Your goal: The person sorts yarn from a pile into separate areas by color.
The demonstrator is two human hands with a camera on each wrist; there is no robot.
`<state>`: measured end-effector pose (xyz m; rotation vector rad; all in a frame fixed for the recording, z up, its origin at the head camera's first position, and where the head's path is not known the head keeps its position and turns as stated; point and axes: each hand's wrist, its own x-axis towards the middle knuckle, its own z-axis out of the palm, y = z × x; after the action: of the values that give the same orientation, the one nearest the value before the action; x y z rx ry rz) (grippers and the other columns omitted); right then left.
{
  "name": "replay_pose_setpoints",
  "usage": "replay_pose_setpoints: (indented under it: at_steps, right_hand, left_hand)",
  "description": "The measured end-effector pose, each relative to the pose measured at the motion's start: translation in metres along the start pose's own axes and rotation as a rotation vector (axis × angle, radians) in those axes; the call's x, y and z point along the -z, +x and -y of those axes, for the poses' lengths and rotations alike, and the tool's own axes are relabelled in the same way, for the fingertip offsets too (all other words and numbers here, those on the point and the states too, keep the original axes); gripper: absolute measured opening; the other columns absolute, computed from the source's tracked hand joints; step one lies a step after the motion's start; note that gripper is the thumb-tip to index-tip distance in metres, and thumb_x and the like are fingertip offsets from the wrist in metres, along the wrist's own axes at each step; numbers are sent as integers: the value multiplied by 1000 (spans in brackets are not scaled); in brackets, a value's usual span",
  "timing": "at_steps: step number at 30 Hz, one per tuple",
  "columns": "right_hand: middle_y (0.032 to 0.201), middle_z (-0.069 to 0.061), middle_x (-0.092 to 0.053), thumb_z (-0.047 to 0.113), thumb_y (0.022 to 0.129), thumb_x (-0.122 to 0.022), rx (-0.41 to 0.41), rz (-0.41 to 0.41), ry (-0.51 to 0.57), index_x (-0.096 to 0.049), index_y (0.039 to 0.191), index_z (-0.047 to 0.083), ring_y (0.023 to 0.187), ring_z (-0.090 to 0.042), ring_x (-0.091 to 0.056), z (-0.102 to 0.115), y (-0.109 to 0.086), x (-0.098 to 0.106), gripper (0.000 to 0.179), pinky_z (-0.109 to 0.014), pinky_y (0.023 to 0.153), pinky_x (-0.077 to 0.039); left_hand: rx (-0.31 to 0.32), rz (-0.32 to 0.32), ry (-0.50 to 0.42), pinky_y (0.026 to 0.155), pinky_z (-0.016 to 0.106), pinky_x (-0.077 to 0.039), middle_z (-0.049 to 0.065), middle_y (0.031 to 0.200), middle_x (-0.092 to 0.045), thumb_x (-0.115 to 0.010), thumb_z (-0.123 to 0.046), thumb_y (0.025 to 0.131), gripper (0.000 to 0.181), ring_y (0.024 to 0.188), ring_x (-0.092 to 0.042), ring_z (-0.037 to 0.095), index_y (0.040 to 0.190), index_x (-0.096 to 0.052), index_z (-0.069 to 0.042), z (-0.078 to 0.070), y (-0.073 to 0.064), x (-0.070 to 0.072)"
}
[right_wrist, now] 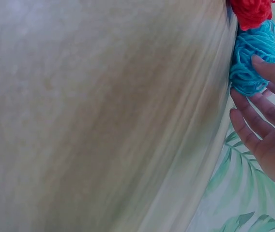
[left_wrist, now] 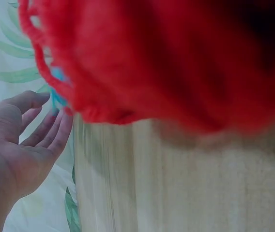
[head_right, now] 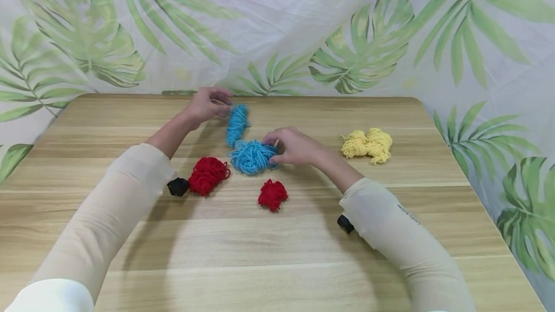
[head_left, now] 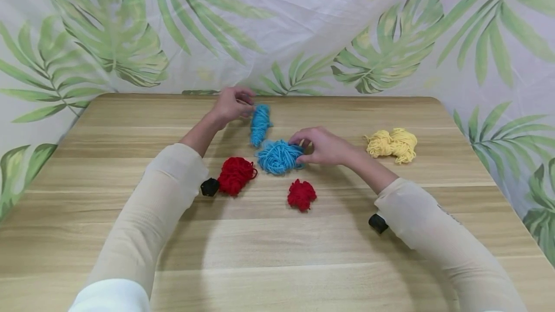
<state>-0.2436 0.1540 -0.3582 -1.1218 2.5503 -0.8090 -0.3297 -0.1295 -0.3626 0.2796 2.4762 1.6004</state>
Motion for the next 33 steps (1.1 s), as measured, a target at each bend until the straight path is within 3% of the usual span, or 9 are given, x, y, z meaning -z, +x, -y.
replay_pose_setpoints:
  at_steps: [7,12,16,21,33]
  right_hand:
    - [118,-16,-73,5,90,-80,-23,7,-4,-71,122,-4,98,-27,-69,-1,2,-2,35,-39,89,-59]
    - [109,-13,-75,2,90,-78,-29,-2,0,-74,114,-2,93,-24,-69,-1,3,-3,24,-38,87,-59]
    - [102,-12,-75,0,92,-75,-24,-3,-8,-75,108,-1,88,-23,-69,-1,5,-4,16,-37,84,-60]
    - [96,-9,-75,-1,93,-73,-31,-5,-18,-76,103,1,82,-20,-67,1,5,-3,11,-35,79,-59]
    - [93,-7,-74,0,93,-73,-53,-39,36,-74,95,4,86,-21,-70,1,-1,1,4,-39,83,-59]
  left_hand:
    - [-16,75,92,93,46,-57,29,132,-58,-70,-4,98,48,114,-60,36,141,-53,8,-1,-2,-4]
    - [-37,144,181,89,44,-59,26,135,-55,-76,-9,95,47,118,-55,37,137,-61,5,-1,-3,-8]
    - [-45,135,202,77,33,-61,23,128,-56,-77,-8,93,37,108,-56,31,127,-68,6,0,-3,-9]
    - [-48,107,206,71,29,-60,22,118,-59,-78,-7,93,32,95,-58,25,122,-71,6,0,-6,-10]
    - [-55,122,227,73,31,-60,24,123,-59,-76,-7,95,34,104,-60,31,125,-69,7,-2,-10,-8]
